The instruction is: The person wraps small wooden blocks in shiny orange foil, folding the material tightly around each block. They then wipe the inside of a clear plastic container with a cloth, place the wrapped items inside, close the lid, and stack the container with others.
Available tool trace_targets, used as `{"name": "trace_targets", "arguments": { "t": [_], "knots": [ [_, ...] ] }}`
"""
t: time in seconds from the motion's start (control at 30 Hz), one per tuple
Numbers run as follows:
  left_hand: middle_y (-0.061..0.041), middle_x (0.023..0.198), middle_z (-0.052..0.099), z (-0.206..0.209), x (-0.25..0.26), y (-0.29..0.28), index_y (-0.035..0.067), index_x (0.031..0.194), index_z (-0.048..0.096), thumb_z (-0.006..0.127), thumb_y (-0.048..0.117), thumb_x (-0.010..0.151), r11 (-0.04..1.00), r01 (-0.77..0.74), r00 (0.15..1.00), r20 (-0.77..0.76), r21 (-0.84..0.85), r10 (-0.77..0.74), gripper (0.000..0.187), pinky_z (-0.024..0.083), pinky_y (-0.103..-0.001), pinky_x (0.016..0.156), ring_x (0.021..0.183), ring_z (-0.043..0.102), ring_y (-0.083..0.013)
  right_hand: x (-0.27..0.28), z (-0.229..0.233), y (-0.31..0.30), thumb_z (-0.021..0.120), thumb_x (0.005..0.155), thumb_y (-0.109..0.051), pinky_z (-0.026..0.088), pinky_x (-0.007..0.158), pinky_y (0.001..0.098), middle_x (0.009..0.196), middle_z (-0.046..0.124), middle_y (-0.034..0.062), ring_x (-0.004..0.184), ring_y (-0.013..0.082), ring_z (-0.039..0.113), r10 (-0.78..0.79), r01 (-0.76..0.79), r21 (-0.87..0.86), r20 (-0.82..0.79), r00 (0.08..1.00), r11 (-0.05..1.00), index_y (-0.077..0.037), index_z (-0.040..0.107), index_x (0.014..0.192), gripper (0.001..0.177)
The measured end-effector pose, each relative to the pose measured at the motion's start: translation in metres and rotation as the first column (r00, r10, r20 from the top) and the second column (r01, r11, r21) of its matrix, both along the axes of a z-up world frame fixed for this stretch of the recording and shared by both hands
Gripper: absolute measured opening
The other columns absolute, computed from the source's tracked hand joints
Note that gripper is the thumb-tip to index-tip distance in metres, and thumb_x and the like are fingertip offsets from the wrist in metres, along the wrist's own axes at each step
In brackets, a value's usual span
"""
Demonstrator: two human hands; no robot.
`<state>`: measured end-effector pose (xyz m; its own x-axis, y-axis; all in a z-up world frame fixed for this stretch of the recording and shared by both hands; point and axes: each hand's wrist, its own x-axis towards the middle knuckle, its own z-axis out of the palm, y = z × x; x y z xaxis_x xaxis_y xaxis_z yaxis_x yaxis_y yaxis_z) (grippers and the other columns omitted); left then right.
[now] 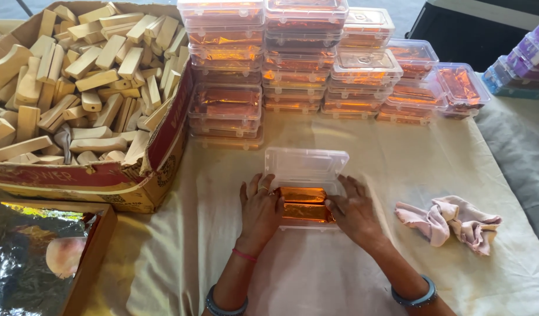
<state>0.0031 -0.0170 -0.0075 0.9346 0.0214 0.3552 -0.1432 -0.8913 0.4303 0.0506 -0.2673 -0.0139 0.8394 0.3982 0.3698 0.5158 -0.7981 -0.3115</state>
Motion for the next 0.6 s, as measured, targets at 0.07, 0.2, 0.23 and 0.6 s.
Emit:
{"name": "trace_targets", "arguments": {
  "t": [0.07, 0.2, 0.23, 0.6],
  "knots": [
    [-0.008, 0.144, 0.054, -0.002, 0.0, -0.001, 0.003, 0.1, 0.078, 0.064, 0.023, 0.093, 1.0, 0.003, 1.0, 0.003, 0.015, -0.003, 0.025, 0.022, -0.064, 0.116, 0.143, 0.033, -0.0326, -0.003, 0.004, 0.003, 0.065, 0.093, -0.025, 0.042, 0.106, 0.0515, 0.148, 0.052, 0.0184, 0.14, 0.04, 0.041, 0.012, -0.012, -0.009, -0.029, 1.0, 1.0, -0.012, 0.08, 0.109, 0.026],
    [-0.009, 0.143, 0.055, 0.001, -0.001, 0.001, 0.002, 0.102, 0.078, 0.064, 0.023, 0.091, 1.0, 0.016, 1.0, 0.016, 0.01, -0.016, 0.027, 0.021, -0.065, 0.114, 0.142, 0.035, -0.0328, -0.008, 0.026, 0.009, 0.063, 0.094, -0.03, 0.042, 0.1, 0.0523, 0.15, 0.05, 0.0189, 0.138, 0.0411, 0.039, 0.01, -0.016, -0.057, -0.108, 0.994, 0.998, -0.012, 0.08, 0.113, 0.03],
    [-0.009, 0.143, 0.055, 0.0, -0.002, 0.003, 0.002, 0.102, 0.078, 0.064, 0.023, 0.091, 1.0, 0.013, 1.0, 0.018, 0.012, -0.014, 0.027, 0.021, -0.065, 0.114, 0.142, 0.035, -0.0328, -0.003, 0.014, 0.003, 0.063, 0.094, -0.03, 0.042, 0.1, 0.0523, 0.15, 0.05, 0.0189, 0.138, 0.0411, 0.039, 0.012, -0.018, -0.055, -0.106, 0.994, 0.998, -0.012, 0.08, 0.113, 0.03],
    [-0.006, 0.158, 0.043, -0.019, 0.01, 0.02, 0.016, 0.157, 0.037, 0.043, 0.059, 0.098, 0.232, -0.076, 0.996, -0.086, -0.97, -0.031, 0.073, 0.039, -0.046, 0.116, 0.145, 0.043, -0.0229, 0.013, 0.024, -0.014, 0.06, 0.099, -0.031, 0.047, 0.104, 0.0394, 0.156, 0.046, 0.0071, 0.141, 0.0213, 0.046, 0.267, 0.032, 0.823, -0.221, 0.938, 0.567, -0.014, 0.043, 0.151, 0.057]
  ]
}}
